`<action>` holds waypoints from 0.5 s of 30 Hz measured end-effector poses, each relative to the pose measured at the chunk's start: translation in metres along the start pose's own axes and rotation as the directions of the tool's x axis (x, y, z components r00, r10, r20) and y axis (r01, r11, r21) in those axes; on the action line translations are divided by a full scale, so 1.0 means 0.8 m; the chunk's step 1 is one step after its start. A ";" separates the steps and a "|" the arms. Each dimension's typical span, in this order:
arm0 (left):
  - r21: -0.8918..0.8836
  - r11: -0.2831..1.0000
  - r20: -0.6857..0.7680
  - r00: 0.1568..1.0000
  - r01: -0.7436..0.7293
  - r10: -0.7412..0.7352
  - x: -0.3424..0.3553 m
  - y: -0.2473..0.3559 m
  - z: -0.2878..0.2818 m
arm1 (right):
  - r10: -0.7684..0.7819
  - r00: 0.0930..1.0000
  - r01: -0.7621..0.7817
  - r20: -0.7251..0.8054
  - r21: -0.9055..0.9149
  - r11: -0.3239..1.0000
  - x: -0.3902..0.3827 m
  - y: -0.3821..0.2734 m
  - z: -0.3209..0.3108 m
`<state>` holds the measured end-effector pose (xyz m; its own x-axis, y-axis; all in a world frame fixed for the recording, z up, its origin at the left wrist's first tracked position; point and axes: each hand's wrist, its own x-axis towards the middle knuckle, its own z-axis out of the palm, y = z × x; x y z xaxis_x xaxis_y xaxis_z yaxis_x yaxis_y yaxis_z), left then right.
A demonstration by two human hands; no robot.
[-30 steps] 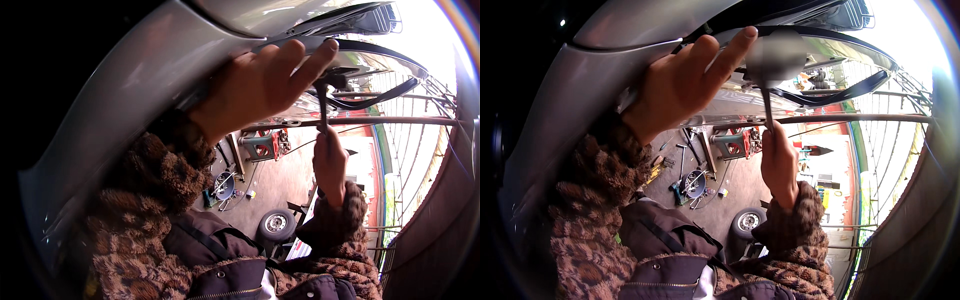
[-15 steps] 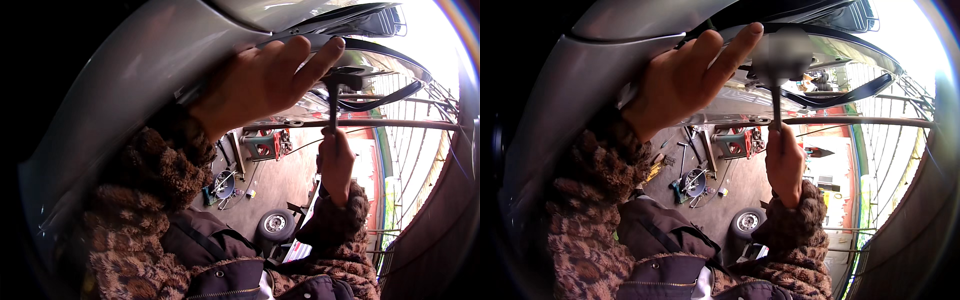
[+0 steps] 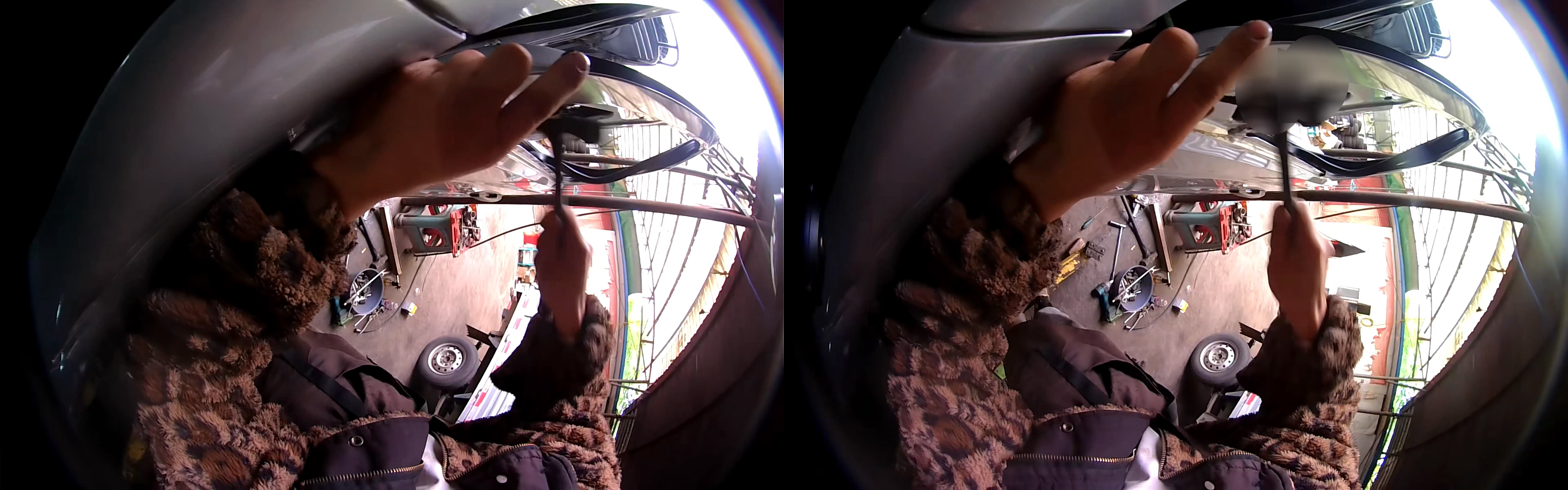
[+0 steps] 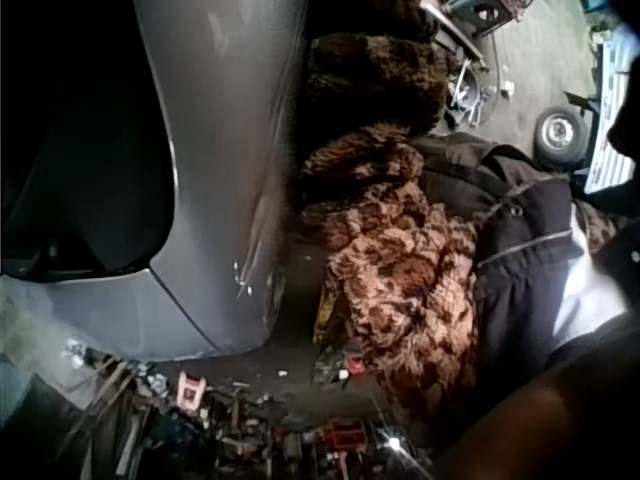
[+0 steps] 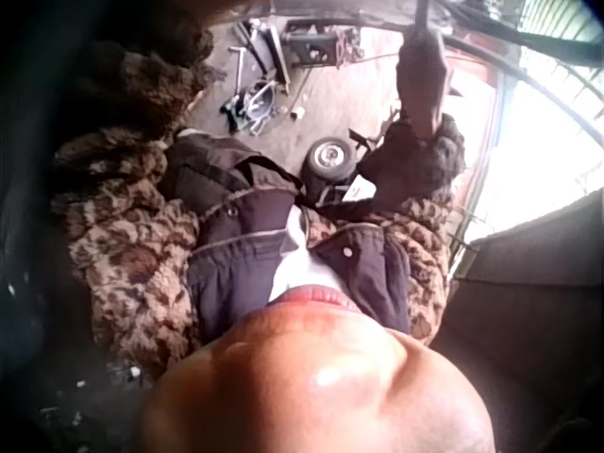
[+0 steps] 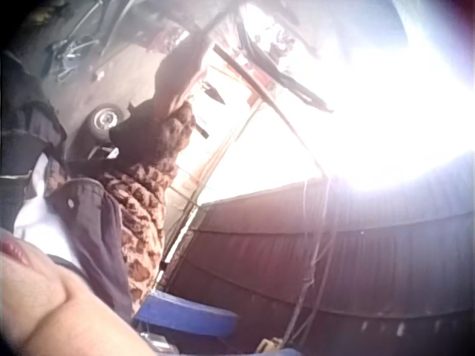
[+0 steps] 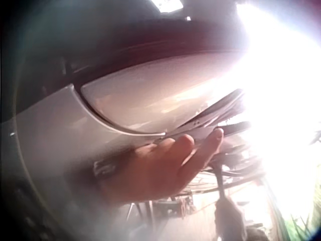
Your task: The person uses a hammer and a metal rod to repeatedly strike and pry the edge of a car door's inner metal frame. They adjust their grip and position multiple times while working on the same area of the door.
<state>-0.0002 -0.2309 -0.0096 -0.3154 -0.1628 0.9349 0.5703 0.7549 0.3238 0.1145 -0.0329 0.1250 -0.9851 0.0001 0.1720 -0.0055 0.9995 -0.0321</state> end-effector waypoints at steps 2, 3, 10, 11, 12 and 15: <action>-0.067 0.998 -0.041 0.999 0.018 -0.021 0.001 -0.008 0.003 | -0.044 0.998 0.048 0.043 -0.085 0.995 0.012 0.010 0.003; -0.047 0.999 -0.045 0.999 0.013 -0.015 0.002 -0.005 0.005 | -0.079 0.997 0.079 0.000 -0.063 0.995 0.002 0.019 0.003; 0.053 0.999 -0.103 0.995 -0.004 0.010 0.003 -0.003 0.009 | -0.089 0.995 0.092 -0.046 0.073 0.993 0.006 0.001 -0.009; 0.020 1.000 -0.043 0.999 -0.014 0.015 0.005 -0.001 0.005 | -0.292 0.955 0.284 -0.042 -0.145 0.948 0.013 0.011 -0.001; -0.014 1.000 0.016 1.000 -0.023 0.023 0.004 -0.001 -0.003 | -0.065 0.997 0.068 0.035 -0.104 0.992 0.005 0.012 -0.005; 0.040 0.998 0.016 0.999 -0.050 0.049 0.008 -0.005 0.002 | -0.013 0.999 0.015 0.035 -0.042 0.999 0.004 0.014 -0.005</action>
<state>-0.0059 -0.2336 -0.0053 -0.2992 -0.1152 0.9472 0.5543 0.7871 0.2708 0.1118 -0.0217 0.1294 -0.9903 -0.0144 0.1379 -0.0128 0.9998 0.0120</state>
